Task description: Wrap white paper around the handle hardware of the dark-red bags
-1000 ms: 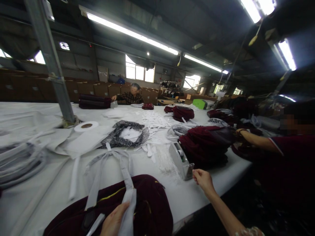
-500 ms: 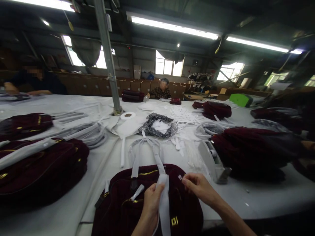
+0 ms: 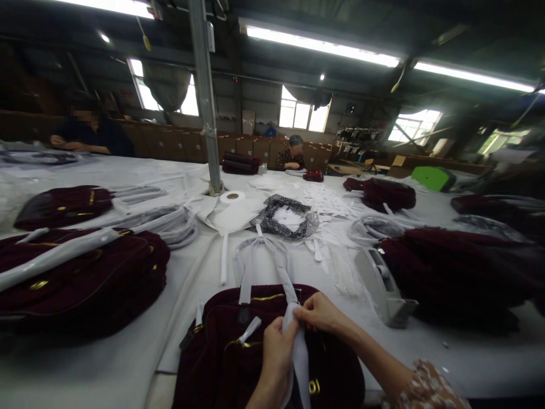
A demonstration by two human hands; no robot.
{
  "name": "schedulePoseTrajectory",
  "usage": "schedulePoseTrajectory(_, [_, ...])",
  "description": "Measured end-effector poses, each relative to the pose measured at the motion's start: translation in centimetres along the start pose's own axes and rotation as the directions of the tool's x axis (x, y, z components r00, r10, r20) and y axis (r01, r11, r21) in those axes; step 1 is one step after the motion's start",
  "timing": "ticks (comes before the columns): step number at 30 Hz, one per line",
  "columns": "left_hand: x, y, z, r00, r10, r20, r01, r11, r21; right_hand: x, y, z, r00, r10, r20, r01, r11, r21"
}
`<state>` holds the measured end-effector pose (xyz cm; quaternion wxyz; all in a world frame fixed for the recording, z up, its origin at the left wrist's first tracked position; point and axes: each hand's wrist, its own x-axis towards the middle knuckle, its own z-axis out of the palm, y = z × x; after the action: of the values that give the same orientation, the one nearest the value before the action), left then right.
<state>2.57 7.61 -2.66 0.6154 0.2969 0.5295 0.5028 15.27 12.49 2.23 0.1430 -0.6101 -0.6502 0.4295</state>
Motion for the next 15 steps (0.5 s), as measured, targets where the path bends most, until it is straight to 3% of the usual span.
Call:
schedulePoseTrajectory(4, [-0.12, 0.19, 0.19, 0.997, 0.075, -0.004, -0.075, 0.993, 0.093, 0.23, -0.23, -0.19, 0.981, 0.186, 0.053, -0.189, 0.98, 0.061])
schedulePoseTrajectory(7, [-0.34, 0.3, 0.24, 0.992, 0.124, -0.006, -0.122, 0.983, 0.139, 0.57, 0.09, 0.03, 0.966, 0.255, 0.041, -0.258, 0.961, 0.101])
schedulePoseTrajectory(10, [-0.48, 0.34, 0.12, 0.994, 0.108, -0.014, -0.105, 0.988, 0.11, 0.55, 0.42, 0.34, 0.972, 0.232, 0.021, -0.233, 0.962, 0.144])
schedulePoseTrajectory(15, [-0.55, 0.83, 0.0, 1.0, -0.006, 0.027, 0.008, 0.997, -0.082, -0.32, 0.51, 0.56, 0.983, 0.181, -0.018, -0.168, 0.941, 0.294])
